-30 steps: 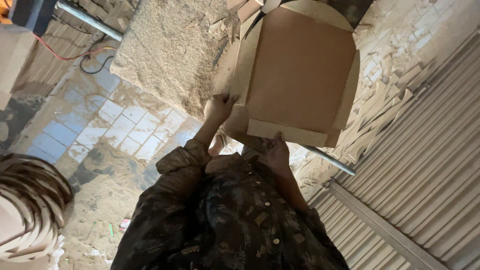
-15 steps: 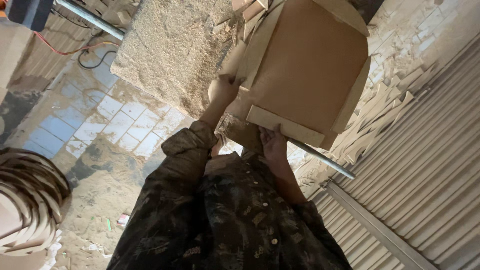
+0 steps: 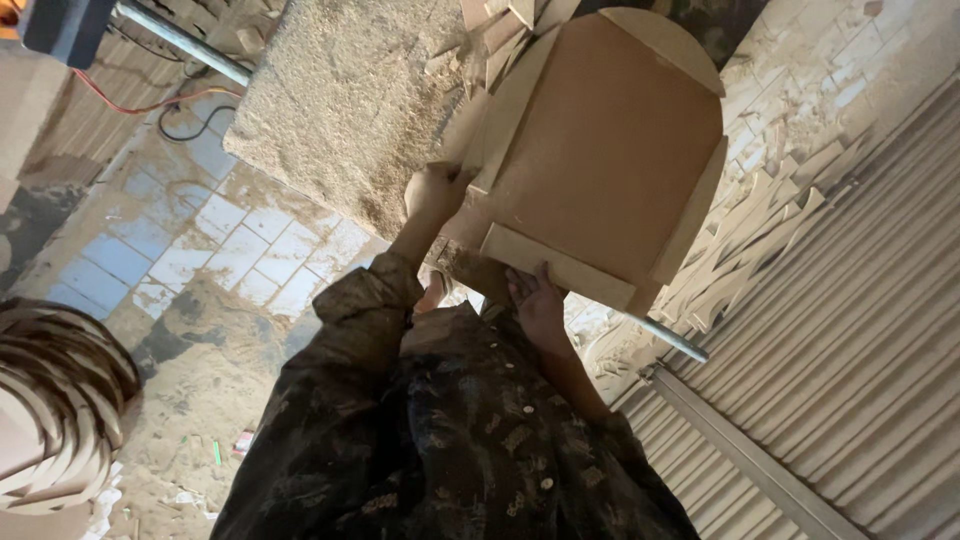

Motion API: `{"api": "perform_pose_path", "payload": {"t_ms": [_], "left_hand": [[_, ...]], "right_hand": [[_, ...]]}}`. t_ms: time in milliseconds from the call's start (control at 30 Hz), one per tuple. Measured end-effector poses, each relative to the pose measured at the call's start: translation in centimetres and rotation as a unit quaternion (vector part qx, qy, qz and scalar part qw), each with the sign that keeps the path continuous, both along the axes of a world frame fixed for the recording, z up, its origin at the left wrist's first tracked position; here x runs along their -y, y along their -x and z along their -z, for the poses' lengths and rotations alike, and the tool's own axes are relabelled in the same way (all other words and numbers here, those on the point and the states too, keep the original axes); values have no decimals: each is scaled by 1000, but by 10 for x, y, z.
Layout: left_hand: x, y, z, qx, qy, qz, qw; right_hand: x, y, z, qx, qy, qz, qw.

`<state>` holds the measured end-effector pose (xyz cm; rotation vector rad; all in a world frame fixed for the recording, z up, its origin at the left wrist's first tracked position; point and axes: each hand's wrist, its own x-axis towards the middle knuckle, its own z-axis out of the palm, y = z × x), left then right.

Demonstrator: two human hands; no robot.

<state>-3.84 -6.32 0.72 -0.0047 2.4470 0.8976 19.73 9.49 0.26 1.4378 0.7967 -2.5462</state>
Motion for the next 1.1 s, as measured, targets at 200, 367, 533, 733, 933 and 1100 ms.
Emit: {"api": "perform_pose_path", "payload": {"t_ms": [200, 367, 533, 733, 933, 1100], "left_hand": [[1, 24, -9, 73, -14, 7, 997], [0, 46, -15, -34, -36, 54, 997], [3, 57, -13, 83, -133, -28, 987], [13, 37, -6, -27, -74, -33, 996], [23, -45, 20, 37, 59, 33, 997], [-4, -101, 37, 10, -313, -68, 947]], "right_hand": [[7, 24, -9, -45, 24, -3, 999], [-18, -8, -18, -36, 90, 148, 984], [-33, -27, -4, -93, 70, 106, 988], [-21, -15, 7, -55, 91, 173, 979], [-19, -24, 14, -71, 85, 186, 976], [-17, -29, 23, -44, 92, 207, 973]]}}
